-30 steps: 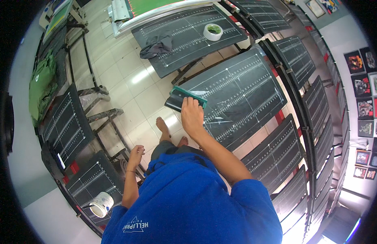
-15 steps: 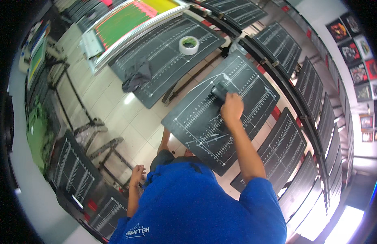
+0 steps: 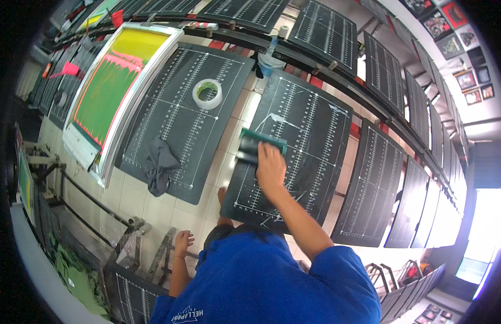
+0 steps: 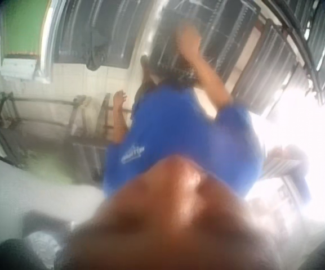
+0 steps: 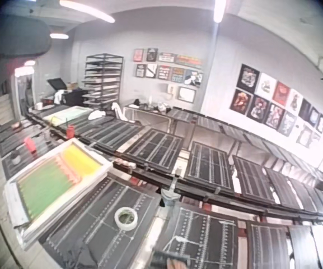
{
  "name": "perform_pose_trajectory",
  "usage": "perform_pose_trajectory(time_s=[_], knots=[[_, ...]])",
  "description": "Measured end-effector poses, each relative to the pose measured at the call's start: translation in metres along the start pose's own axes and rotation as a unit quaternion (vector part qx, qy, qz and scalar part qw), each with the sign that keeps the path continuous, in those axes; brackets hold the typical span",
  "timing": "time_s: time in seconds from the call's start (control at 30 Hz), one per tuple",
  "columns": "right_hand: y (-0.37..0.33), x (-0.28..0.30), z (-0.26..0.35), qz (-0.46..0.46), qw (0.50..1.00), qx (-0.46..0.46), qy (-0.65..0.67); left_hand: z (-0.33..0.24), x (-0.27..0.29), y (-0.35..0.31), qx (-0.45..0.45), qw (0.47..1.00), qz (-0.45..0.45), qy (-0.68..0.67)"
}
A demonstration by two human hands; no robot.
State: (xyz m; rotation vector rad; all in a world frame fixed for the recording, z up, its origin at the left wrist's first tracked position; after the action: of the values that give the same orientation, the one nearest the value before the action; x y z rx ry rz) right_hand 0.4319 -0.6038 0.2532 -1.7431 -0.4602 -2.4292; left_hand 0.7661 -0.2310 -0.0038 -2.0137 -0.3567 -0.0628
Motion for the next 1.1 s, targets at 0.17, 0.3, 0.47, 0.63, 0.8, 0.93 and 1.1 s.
perform_pose_trajectory(time_s=[0.17, 0.3, 0.47, 0.63, 0.8, 0.93, 1.1], knots=[[0.131, -0.010, -0.097, -0.098, 0.990, -0.079, -0.062, -0.012, 0.028, -0.003, 0.012, 0.999, 0.014, 0.051], [0.167, 0.002, -0.129, -0.086, 0.987, -0.107, -0.084, -0.007, 0.051, -0.005, 0.023, 0.998, 0.028, 0.053], [0.084, 0.005, -0.072, -0.013, 0.982, -0.164, -0.094, 0.013, 0.070, 0.012, 0.065, 0.997, 0.024, 0.042], [0.002, -0.003, -0.006, -0.004, 0.993, -0.117, -0.031, -0.009, 0.049, 0.023, 0.092, 0.992, 0.050, 0.064], [0.105, -0.025, -0.018, -0.072, 0.984, -0.148, -0.069, -0.034, 0.044, 0.028, 0.055, 0.992, 0.070, 0.085], [0.206, -0.053, -0.071, -0.059, 0.953, -0.243, -0.171, -0.055, 0.053, 0.029, 0.035, 0.994, 0.065, 0.085], [0.229, -0.042, -0.129, -0.043, 0.916, -0.348, -0.196, -0.057, 0.070, 0.045, 0.037, 0.987, 0.084, 0.129]])
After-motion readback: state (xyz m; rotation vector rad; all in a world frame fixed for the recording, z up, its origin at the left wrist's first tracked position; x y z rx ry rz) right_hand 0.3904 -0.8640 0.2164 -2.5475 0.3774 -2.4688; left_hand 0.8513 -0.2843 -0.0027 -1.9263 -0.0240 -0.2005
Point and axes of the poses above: each hand's wrist, its own y-axis towards the middle knuckle, its own x-axis out of the back of the hand, z = x × y, the point moved 5 cm from there along y, towards the middle knuckle, and after that the axes turned 7 degrees about y, right-handed, at the moved point
